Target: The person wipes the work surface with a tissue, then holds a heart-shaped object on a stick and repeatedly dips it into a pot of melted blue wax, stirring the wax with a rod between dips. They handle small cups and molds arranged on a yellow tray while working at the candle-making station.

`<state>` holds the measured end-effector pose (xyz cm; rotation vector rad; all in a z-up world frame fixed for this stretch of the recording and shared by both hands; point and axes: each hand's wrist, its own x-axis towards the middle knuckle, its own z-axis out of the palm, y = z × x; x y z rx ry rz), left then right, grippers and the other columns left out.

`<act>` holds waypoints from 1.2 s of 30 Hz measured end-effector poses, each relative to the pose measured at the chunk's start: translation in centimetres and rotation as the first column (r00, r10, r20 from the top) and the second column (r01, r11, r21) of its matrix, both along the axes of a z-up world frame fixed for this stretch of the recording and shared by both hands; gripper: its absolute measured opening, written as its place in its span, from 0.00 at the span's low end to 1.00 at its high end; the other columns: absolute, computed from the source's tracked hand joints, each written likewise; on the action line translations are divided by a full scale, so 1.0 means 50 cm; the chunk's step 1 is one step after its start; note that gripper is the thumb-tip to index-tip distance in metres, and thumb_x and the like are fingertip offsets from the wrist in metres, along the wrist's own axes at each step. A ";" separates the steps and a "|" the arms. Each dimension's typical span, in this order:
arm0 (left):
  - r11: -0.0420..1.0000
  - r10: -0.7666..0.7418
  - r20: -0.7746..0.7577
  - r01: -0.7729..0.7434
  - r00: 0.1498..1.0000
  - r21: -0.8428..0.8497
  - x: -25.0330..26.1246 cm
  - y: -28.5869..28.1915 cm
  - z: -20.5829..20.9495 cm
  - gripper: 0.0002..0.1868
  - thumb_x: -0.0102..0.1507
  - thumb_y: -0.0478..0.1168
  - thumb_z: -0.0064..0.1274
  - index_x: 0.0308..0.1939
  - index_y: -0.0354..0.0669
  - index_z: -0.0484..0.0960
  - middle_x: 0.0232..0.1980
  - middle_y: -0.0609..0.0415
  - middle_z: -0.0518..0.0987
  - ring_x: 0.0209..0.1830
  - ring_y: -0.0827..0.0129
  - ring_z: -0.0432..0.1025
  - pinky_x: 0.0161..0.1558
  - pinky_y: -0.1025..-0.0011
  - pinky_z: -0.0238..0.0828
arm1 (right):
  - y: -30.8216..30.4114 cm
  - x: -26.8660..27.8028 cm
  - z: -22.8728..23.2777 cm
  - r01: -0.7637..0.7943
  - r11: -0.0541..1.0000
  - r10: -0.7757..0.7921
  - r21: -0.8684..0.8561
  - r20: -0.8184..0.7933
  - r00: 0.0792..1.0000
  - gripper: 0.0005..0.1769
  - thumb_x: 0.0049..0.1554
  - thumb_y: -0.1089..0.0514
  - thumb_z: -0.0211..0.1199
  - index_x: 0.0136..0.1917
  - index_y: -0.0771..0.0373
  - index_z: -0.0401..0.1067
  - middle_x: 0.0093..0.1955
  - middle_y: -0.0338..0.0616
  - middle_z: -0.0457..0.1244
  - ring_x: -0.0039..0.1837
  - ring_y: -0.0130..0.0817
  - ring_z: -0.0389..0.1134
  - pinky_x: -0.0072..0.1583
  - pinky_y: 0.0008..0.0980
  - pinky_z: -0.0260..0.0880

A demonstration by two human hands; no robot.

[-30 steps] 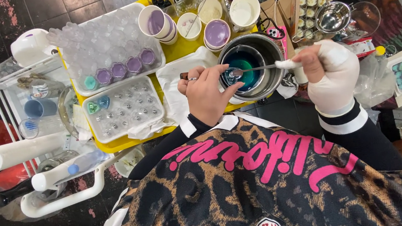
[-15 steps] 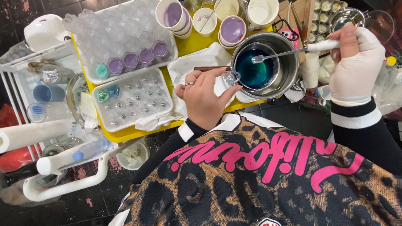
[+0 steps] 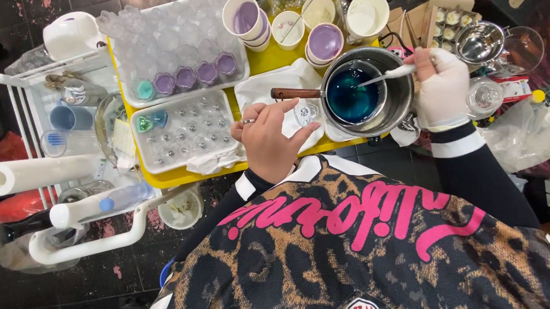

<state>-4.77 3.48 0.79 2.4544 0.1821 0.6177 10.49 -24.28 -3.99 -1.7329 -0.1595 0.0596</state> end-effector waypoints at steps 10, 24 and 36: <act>0.992 -0.120 0.042 0.121 0.992 -0.046 0.025 -0.028 -0.007 0.26 0.54 0.56 0.71 0.50 0.51 0.84 0.43 0.60 0.81 0.51 0.61 0.69 0.52 0.62 0.59 | -0.018 0.026 -0.028 0.073 0.993 -0.057 0.096 -0.158 0.986 0.17 0.72 0.51 0.59 0.48 0.66 0.77 0.37 0.32 0.63 0.37 0.17 0.56 0.41 0.19 0.53; 0.990 -0.144 0.034 0.144 0.989 -0.004 0.055 -0.076 -0.003 0.25 0.53 0.53 0.71 0.50 0.50 0.83 0.41 0.59 0.83 0.48 0.61 0.73 0.49 0.57 0.47 | -0.062 -0.005 0.098 0.103 0.971 -0.090 0.217 -0.071 0.993 0.17 0.75 0.53 0.59 0.49 0.69 0.73 0.40 0.35 0.62 0.40 0.18 0.57 0.43 0.19 0.53; 0.987 -0.153 0.068 0.157 0.986 -0.043 0.069 -0.089 -0.027 0.26 0.55 0.52 0.71 0.53 0.48 0.82 0.43 0.57 0.82 0.52 0.58 0.71 0.54 0.57 0.53 | -0.049 -0.051 0.154 0.045 0.991 -0.049 0.125 0.027 0.998 0.17 0.74 0.51 0.60 0.52 0.68 0.74 0.44 0.35 0.65 0.43 0.19 0.59 0.48 0.20 0.58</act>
